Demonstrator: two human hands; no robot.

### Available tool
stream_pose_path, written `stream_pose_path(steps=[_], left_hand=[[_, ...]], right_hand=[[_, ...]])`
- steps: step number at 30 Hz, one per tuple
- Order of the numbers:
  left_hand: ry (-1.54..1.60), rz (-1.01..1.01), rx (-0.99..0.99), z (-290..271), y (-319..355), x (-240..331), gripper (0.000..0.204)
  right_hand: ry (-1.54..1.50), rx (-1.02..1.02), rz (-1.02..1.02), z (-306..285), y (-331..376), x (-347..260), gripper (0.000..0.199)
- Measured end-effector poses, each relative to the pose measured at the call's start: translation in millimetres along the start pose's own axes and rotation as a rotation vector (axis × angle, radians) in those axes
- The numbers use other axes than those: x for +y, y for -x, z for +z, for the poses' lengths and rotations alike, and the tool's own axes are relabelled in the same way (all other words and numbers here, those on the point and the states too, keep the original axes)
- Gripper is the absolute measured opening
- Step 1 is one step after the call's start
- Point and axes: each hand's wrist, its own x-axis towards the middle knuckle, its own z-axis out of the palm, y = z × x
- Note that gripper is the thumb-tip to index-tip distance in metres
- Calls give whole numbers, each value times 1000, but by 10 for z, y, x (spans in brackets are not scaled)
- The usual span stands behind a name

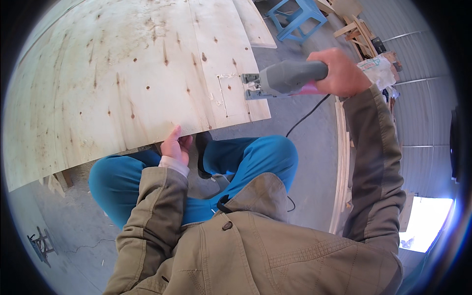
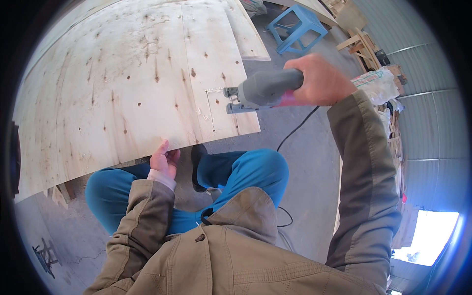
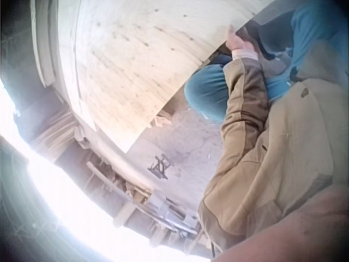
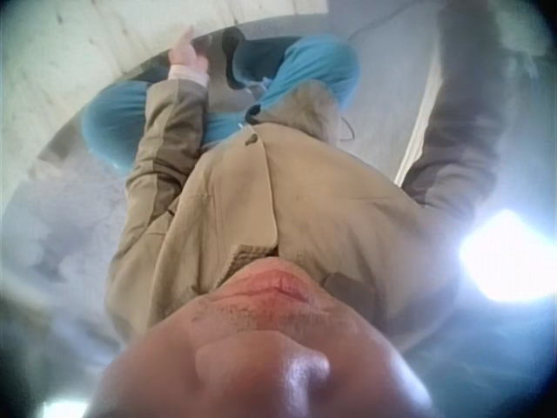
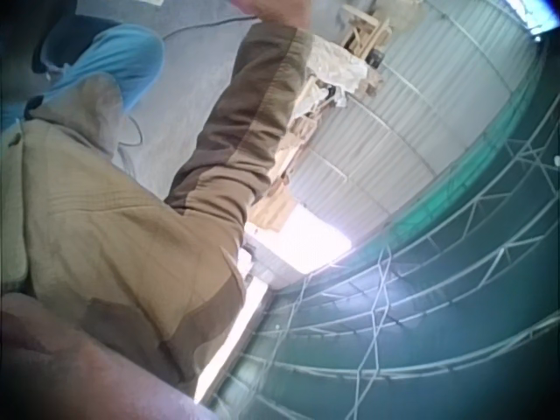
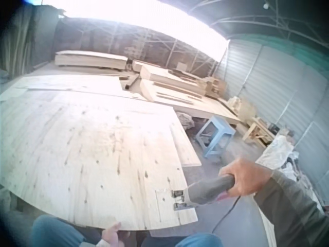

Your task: The person positions a large plywood sheet on supports, then uses a jigsaw to cut a rectangular section from the sheet. The cut piece is removed and set aside.

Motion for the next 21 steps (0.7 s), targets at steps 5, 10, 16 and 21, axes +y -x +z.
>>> stream_pose_path(steps=[5, 10, 16, 21], left_hand=[[12, 40, 0, 16, -19, -18, 24], [31, 17, 21, 12, -66, -6, 23], [-3, 24, 16, -3, -70, -14, 24], [-24, 33, 29, 25, -25, 0, 23]], right_hand=[[-29, -34, 59, 209, 271, 52, 23], [-63, -55, 70, 382, 407, 152, 22], [-64, -41, 65, 618, 426, 291, 35], [-69, -40, 65, 739, 400, 390, 35]])
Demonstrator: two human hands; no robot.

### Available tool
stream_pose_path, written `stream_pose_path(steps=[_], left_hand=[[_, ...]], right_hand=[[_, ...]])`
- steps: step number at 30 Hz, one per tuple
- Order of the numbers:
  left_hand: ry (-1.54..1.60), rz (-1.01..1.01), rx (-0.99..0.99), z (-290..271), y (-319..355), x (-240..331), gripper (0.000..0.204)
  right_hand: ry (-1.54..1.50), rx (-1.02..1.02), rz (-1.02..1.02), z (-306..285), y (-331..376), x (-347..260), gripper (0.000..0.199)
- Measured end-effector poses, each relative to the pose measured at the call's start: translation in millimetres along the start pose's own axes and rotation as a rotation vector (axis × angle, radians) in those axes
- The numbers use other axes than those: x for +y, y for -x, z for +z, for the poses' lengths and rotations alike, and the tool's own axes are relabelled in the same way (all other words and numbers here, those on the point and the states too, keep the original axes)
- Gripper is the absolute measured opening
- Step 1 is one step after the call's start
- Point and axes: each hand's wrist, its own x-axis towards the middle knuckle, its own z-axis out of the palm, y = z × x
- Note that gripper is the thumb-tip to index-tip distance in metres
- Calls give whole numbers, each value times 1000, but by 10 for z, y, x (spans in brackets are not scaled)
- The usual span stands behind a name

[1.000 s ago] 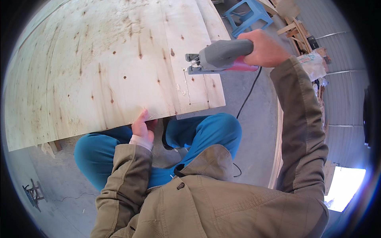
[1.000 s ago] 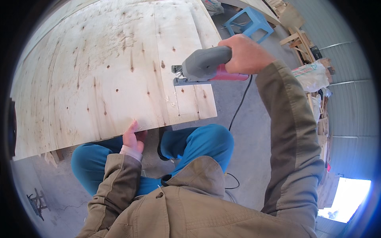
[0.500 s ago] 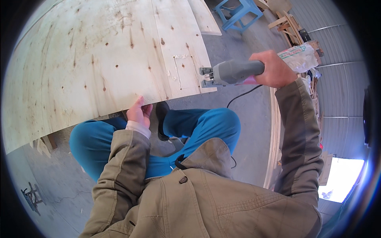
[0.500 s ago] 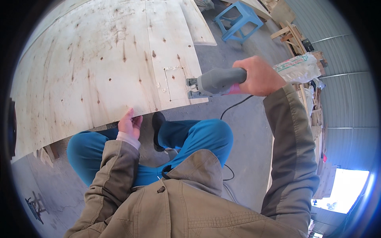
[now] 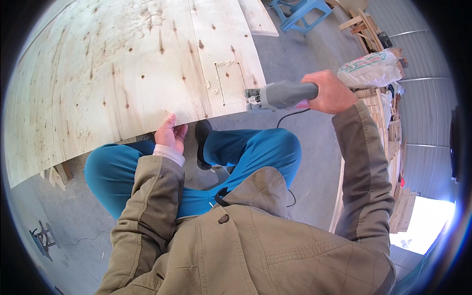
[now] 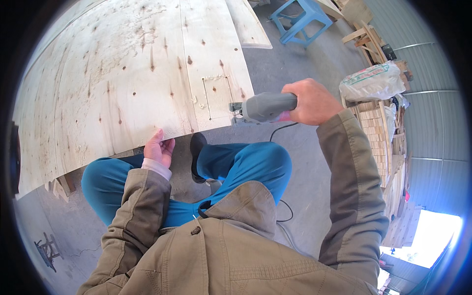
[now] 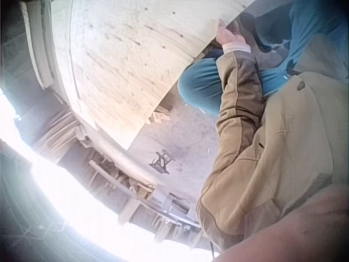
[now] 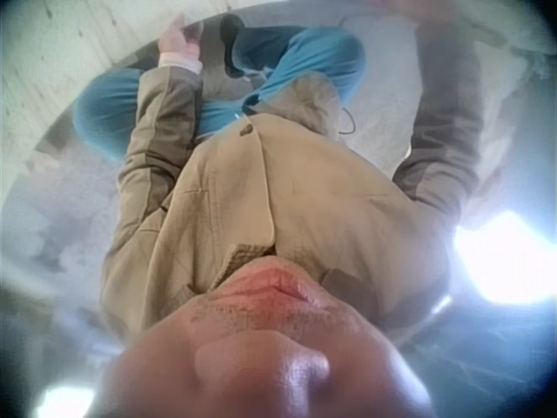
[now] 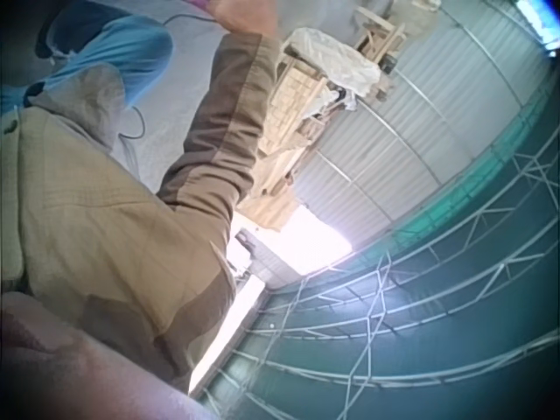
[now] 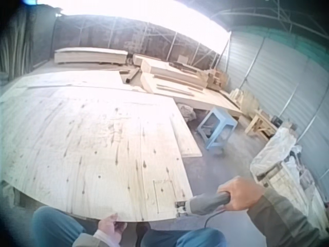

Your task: The person positions a large plywood sheet on supports, then uses a jigsaw to cut a rectangular section from the sheet. The cut piece is removed and set aside.

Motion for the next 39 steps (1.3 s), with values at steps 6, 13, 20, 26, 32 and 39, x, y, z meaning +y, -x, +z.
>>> stream_pose_path(steps=[6, 13, 20, 26, 32, 39], left_hand=[[-1, -3, -15, 4, 6, 15, 22], [-3, -28, -22, -25, -10, 16, 21], [-2, -45, -15, -55, -35, 11, 22], [-14, -66, -10, -50, -40, 29, 30], [150, 1, 70, -80, 54, 203, 39], [154, 12, 46, -208, 87, 287, 32]], right_hand=[[20, -11, 25, 110, -62, 60, 35], [59, -27, 26, 282, -241, 110, 26], [46, -46, 63, 340, -321, 190, 32], [17, -38, 70, 423, -320, 257, 22], [9, -32, 107, 490, -298, 257, 17], [9, -19, 44, 467, -278, 244, 19]])
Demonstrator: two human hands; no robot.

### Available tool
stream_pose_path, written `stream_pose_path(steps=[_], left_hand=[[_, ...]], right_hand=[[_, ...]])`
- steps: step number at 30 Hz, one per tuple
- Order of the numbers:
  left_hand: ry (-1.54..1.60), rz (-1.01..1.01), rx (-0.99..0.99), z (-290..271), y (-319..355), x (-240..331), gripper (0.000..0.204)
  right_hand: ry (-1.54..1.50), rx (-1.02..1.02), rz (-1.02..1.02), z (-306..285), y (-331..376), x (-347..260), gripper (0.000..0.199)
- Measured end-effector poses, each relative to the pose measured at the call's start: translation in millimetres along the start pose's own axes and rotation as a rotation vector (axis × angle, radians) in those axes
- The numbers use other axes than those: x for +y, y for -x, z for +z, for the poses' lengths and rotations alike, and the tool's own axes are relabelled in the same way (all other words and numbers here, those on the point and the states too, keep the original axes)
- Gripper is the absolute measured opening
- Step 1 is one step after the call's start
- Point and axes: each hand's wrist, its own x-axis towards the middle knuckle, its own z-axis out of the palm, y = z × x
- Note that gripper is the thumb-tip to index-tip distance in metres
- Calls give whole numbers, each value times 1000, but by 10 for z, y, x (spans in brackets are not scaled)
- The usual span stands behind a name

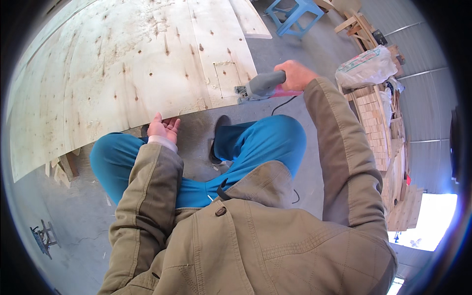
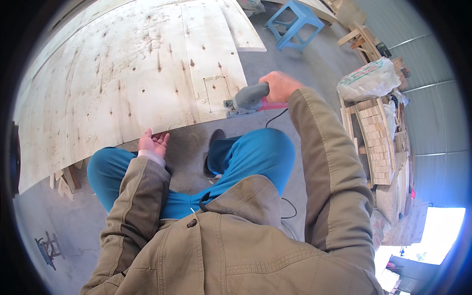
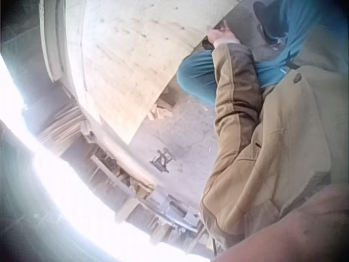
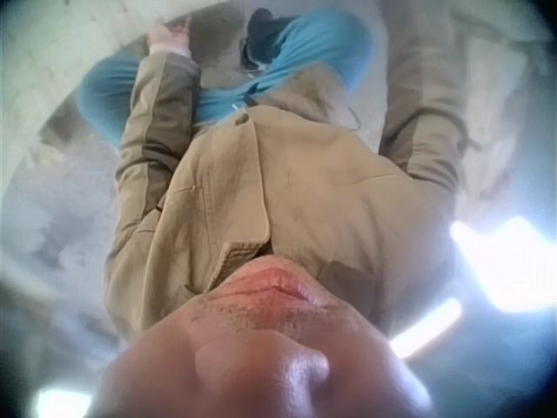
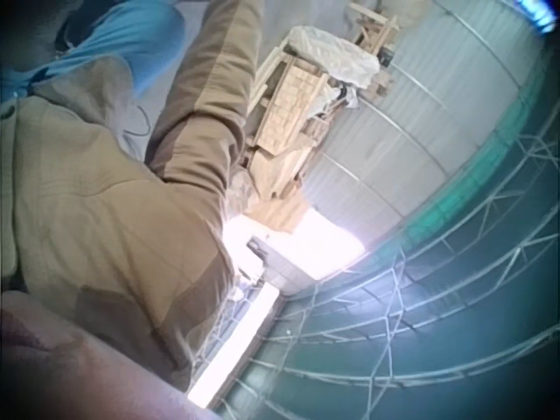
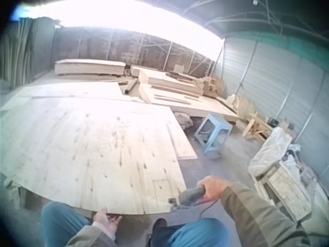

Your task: The person positions a large plywood sheet on supports, then uses a jigsaw to cut a rectangular section from the sheet. The cut piece is removed and set aside.

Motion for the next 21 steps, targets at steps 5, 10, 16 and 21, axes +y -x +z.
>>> stream_pose_path(steps=[5, 10, 16, 21], left_hand=[[-80, 30, 26, -69, -53, 3, 29], [-133, 69, 45, -52, -54, -45, 29], [-160, 78, 51, -48, -38, -33, 29], [-151, 62, 47, -58, -67, -29, 28]], right_hand=[[-33, -45, 44, 9, -21, 35, 20], [-41, -36, 22, 16, -8, 55, 17], [28, -20, -22, 45, 23, 94, 18], [49, -44, -33, 7, -11, 52, 20]])
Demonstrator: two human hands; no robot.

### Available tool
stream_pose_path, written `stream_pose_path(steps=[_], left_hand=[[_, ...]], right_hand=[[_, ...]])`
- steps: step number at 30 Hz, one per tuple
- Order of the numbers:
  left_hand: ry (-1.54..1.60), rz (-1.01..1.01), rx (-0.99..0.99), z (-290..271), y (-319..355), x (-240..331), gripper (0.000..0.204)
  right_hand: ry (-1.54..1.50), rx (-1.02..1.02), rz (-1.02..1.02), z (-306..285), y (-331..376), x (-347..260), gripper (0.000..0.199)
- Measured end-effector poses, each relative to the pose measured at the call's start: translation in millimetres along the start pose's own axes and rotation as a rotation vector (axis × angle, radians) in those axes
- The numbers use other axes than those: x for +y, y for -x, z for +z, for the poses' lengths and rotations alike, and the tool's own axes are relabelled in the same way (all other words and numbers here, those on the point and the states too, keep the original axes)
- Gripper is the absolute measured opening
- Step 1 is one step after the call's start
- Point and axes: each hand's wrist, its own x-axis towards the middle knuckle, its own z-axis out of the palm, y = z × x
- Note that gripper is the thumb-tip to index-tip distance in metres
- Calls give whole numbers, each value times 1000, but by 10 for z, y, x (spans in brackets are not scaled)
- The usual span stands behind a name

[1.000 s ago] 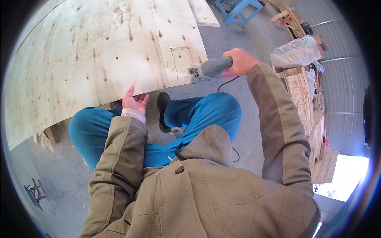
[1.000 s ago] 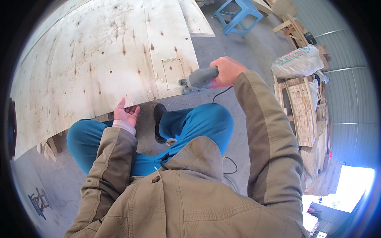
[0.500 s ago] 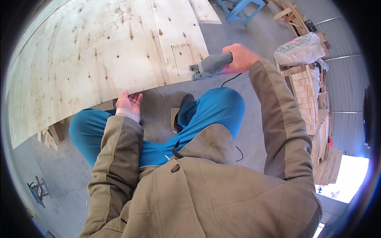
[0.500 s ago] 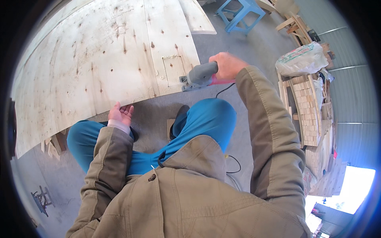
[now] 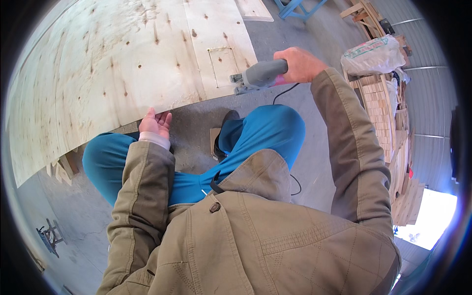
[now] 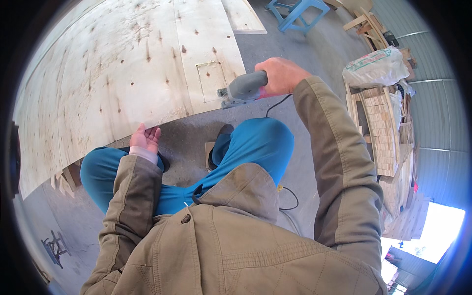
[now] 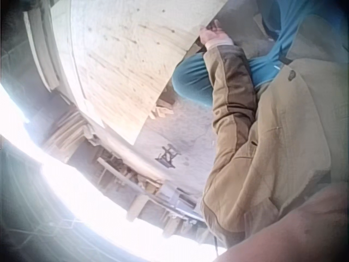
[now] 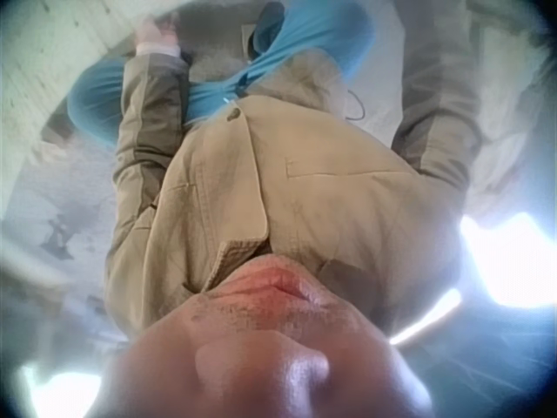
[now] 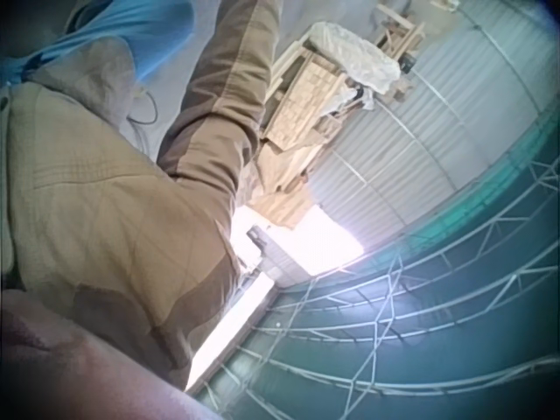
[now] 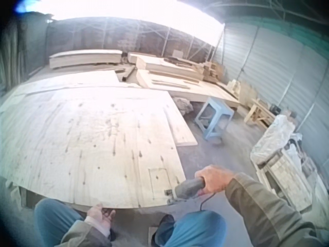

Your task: The person positions a large plywood sheet on supports, then uses a jigsaw to cut a rectangular section from the sheet. The cut piece is removed and set aside.

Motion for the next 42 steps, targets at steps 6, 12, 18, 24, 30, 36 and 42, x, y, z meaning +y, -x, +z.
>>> stream_pose_path(steps=[6, 12, 18, 24, 30, 36, 42], left_hand=[[1, -1, 1, -10, 5, -6, 28], [8, 6, -10, 5, 35, -11, 27], [5, 7, 7, 22, 32, -11, 27], [-4, 8, -15, 7, 21, -12, 27], [-12, 1, -16, 7, 0, -9, 26], [-9, 13, -2, 17, 36, -14, 26], [-1, 13, -27, 0, 25, -9, 26]], right_hand=[[5, 0, 13, -7, -1, -51, 21], [4, -1, 40, 14, 13, -100, 22], [-5, 18, 23, 26, 7, -114, 21], [6, 20, 12, 56, -18, -100, 21], [6, 15, 9, 61, -38, -135, 22], [5, 7, -9, 44, -51, -187, 22], [-10, -6, -25, 25, -71, -229, 25]])
